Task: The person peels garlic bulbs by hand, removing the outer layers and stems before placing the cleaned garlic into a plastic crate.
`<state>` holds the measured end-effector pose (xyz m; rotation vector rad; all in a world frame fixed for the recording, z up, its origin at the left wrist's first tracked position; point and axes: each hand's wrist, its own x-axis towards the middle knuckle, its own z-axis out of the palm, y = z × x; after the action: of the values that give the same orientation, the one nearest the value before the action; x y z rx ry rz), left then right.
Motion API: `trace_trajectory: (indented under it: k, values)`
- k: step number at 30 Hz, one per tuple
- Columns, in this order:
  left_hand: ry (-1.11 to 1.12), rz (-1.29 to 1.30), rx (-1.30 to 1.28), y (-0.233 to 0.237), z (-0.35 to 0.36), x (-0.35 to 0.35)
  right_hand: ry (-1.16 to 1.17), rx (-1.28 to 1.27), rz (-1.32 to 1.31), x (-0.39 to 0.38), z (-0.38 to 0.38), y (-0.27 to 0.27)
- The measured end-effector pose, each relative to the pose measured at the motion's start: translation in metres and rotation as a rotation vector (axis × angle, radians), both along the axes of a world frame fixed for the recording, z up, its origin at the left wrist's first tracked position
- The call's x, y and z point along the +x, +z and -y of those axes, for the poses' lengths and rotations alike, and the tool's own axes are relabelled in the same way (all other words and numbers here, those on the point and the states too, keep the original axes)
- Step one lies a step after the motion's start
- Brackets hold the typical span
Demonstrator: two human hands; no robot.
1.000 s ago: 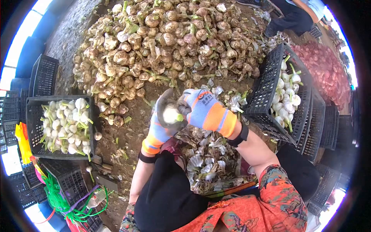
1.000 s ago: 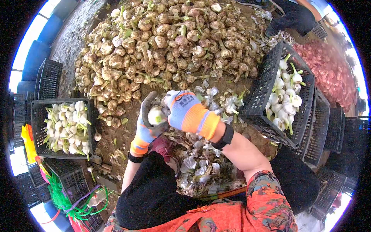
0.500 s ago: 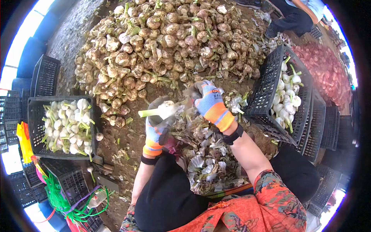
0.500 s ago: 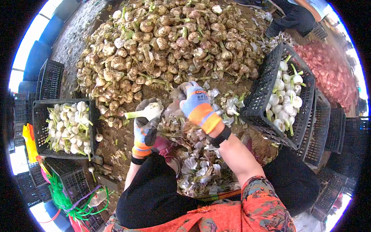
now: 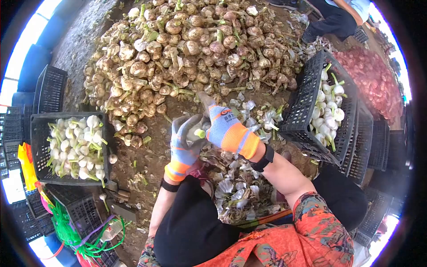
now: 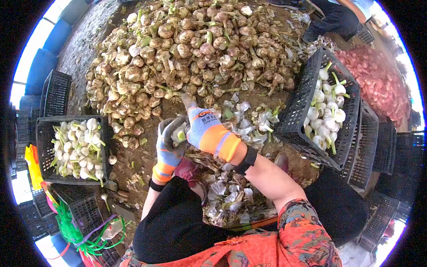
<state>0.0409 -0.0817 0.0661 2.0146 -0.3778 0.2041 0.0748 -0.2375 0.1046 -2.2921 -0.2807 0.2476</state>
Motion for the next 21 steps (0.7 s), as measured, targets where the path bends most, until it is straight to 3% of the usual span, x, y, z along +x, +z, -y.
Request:
trace_trajectory:
  k: [2,4,5,8,9,10,11,12,13,15,16,18,21]
  values:
    - [-0.016,0.006,0.052,-0.007,0.000,-0.003,-0.008,-0.048,0.085,-0.002,-0.001,-0.007]
    - [0.053,-0.300,-0.601,-0.022,0.003,-0.008,-0.057,0.151,0.013,-0.002,-0.002,-0.014]
    - [0.067,-0.346,-0.800,-0.010,0.008,-0.008,-0.055,0.151,0.015,-0.002,-0.002,-0.012]
    - [0.038,-0.419,-1.007,-0.017,0.001,-0.007,-0.063,0.249,-0.029,-0.006,-0.004,-0.009]
    - [0.174,-0.416,-0.861,-0.021,0.002,-0.006,-0.063,0.277,-0.010,-0.008,-0.006,-0.017]
    - [0.175,-0.416,-0.861,-0.023,0.000,-0.007,-0.065,0.304,0.010,-0.009,-0.007,-0.023]
    - [0.156,-0.471,-1.092,-0.024,-0.001,-0.008,-0.066,0.304,0.009,-0.006,-0.004,-0.028]
    - [0.135,-0.522,-1.323,-0.024,-0.001,-0.009,-0.140,0.252,0.036,-0.001,0.001,-0.031]
    - [-0.031,-0.465,-1.439,-0.024,-0.003,-0.007,-0.213,0.199,0.062,0.003,0.007,-0.035]
    - [-0.062,-0.505,-1.549,-0.013,-0.003,-0.006,-0.323,0.233,0.038,0.009,0.021,-0.044]
    - [-0.098,-0.548,-1.659,-0.009,-0.003,-0.006,-0.340,0.206,0.057,0.012,0.035,-0.092]
    - [-0.142,-0.552,-1.710,-0.009,-0.005,-0.003,-0.232,-0.106,-0.155,0.010,0.048,-0.073]
    - [-0.094,-0.614,-1.783,-0.004,-0.008,-0.002,-0.201,-0.217,-0.303,0.011,0.061,-0.108]
